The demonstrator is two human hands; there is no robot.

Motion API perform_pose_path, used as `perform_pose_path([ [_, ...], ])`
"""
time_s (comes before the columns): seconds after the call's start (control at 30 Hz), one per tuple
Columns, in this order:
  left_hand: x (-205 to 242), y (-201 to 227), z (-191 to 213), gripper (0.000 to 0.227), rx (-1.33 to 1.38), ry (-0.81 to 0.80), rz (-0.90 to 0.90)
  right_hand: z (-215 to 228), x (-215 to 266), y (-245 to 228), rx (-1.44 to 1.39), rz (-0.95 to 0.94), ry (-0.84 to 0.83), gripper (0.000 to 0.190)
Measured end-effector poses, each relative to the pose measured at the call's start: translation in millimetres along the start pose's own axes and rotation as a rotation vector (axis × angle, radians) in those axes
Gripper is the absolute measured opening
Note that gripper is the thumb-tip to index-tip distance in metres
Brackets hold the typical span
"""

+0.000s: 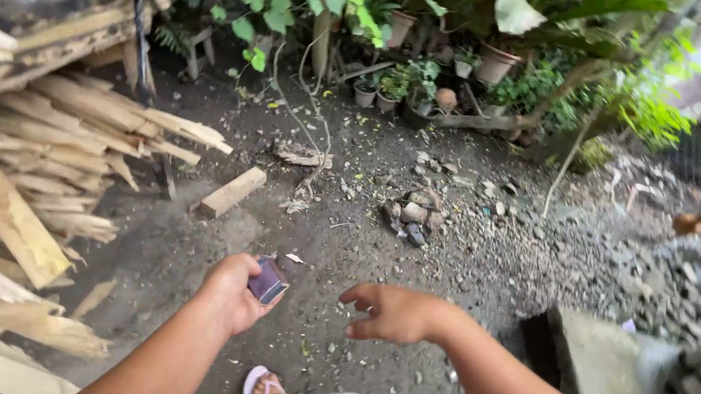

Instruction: Repairing a leak or loose connection on a water hose by securing it with wire.

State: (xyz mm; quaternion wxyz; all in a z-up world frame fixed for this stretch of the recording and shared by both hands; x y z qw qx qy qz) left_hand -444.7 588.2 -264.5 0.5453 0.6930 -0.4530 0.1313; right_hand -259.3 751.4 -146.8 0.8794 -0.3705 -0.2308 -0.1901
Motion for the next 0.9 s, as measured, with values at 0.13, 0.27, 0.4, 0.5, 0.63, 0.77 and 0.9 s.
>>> perform_pose_path([
  [0.13,-17,29,12,0.024,0.200,0.158,0.028,9,-67,-13,0.147,0.003,-0.263,0.070],
  [0.27,10,76,31,0.016,0.190,0.346,-0.011,7,-129,-53,0.271,0.199,-0.465,0.066],
  [0.4,20,80,97,0.039,0.189,0.553,-0.044,-24,-189,-100,0.030,0.259,-0.585,0.059],
  [0.5,33,67,157,0.040,0.339,0.655,-0.059,-60,-228,-129,0.004,0.156,-0.721,0.053],
  [0.63,88,35,206,0.029,0.527,0.806,-0.147,-128,-276,-161,0.171,0.195,-0.890,0.052],
  [0.77,134,44,208,0.034,0.702,0.909,-0.223,-142,-211,-288,-0.153,0.061,-1.006,0.053],
  [0.9,131,99,221,0.062,0.809,0.944,-0.538,-156,-241,-367,-0.273,0.319,-1.108,0.049],
])
Point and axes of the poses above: each hand's wrist, its own x-axis away from the middle knuckle, its own z-axis out of the back of the hand, y = z × x, the point moved 4 cm from there along -x, towards the middle knuckle, and after that the axes turned 13 degrees about -x, right-handed, at the moved point
